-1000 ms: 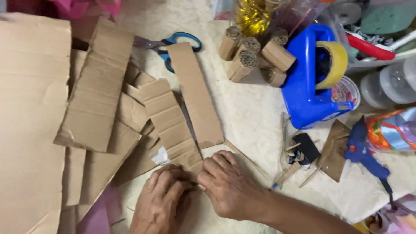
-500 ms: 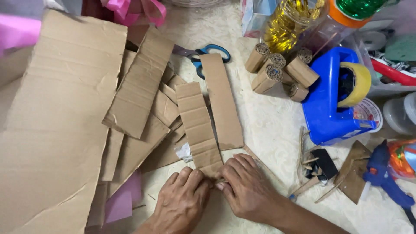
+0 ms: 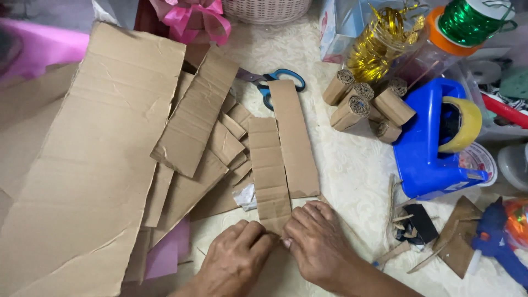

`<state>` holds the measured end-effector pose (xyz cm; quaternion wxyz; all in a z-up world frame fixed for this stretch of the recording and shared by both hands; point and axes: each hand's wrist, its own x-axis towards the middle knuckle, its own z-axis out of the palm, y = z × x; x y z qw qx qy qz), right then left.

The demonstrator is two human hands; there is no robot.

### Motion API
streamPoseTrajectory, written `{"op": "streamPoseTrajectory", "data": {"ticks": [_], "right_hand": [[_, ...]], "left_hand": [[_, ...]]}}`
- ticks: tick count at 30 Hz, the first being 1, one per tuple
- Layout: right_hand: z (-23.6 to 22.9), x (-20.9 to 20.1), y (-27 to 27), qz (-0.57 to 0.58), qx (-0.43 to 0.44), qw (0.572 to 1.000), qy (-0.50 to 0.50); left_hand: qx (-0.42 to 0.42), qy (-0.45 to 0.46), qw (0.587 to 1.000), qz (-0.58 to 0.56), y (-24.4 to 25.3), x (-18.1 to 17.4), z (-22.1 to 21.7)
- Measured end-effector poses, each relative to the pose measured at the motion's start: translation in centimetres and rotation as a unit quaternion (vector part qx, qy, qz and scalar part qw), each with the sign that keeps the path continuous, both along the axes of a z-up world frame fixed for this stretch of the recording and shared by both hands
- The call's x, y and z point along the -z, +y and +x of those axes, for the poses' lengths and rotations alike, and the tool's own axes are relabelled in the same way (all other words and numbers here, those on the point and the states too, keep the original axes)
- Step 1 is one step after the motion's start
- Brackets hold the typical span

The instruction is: Rolling strips of cardboard into small cylinders for a handicraft project and trimming them with scissors.

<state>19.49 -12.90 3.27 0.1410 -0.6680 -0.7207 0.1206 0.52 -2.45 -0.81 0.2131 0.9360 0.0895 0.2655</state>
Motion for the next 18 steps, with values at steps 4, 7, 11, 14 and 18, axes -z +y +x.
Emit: {"op": "streamPoseTrajectory", "data": {"ticks": [4, 7, 11, 14, 18], "right_hand": [[-0.1, -0.2, 0.2, 0.019, 0.010, 0.999, 0.032], [-0.3, -0.3, 0.1, 0.073, -0.007, 0.997, 0.034], [-0.2, 0.1, -0.2, 0.124, -0.013, 0.992, 0.026], [-0.3, -0.4, -0.3, 0.150, -0.037, 0.988, -0.016], [-0.5, 0.5, -0.9, 0.104, -0.058, 0.993, 0.000]], "left_hand": [[-0.008, -0.036, 0.993, 0.113, -0.2, 0.0, 0.3], [0.017, 0.010, 0.997, 0.081, -0.7, 0.3, 0.4], [-0.001, 0.025, 0.994, 0.106, -0.5, 0.7, 0.9], [-0.018, 0.066, 0.997, -0.020, -0.5, 1.9, 1.1], [0.012, 0.096, 0.978, -0.183, 0.2, 1.1, 0.5]]}}
